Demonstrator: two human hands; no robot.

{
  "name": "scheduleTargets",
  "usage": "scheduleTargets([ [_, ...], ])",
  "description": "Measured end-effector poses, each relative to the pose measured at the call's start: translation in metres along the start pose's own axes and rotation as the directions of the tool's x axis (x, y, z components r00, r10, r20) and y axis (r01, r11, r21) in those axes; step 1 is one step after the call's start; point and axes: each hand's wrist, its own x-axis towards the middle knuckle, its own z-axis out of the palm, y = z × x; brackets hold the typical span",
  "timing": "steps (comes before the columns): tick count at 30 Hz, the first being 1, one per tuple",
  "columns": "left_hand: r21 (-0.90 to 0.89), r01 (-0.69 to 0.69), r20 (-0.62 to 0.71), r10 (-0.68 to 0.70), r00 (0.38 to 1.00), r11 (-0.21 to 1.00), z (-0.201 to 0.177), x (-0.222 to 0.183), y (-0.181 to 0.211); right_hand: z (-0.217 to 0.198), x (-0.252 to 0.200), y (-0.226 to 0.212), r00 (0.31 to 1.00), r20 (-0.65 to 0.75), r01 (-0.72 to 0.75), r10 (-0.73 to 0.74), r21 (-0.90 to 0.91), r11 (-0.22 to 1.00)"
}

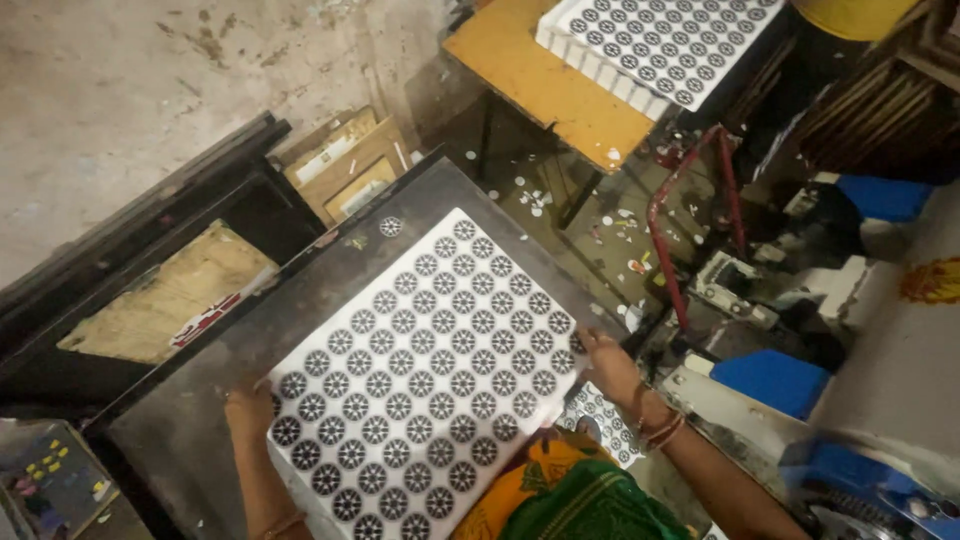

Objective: The recorder is manually handling and aligning sheets of printed circular designs on a work surface in a factory setting.

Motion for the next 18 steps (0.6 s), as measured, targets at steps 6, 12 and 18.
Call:
scheduleTargets([
  [6,0.343,0.294,-0.172,-0.248,0.953,0.892,0.011,0.014,0.014,-0.025,-0.015,0.006,0.998,-0.011,0.061,-0.060,0.105,0.993],
  [12,0.245,-0.022,-0.421,0.127,0.898,0.969,0.096,-0.073,0.173,-0.048,-0.057,0.129,0.907,-0.396,0.025,0.144,0.391,0.920],
  [18,-0.197,-0.456,-0.319,0.383,0.867,0.868,0.182,-0.152,0.339,-0.253,-0.199,0.288,0.396,-0.783,-0.006,0.481,0.521,0.854],
])
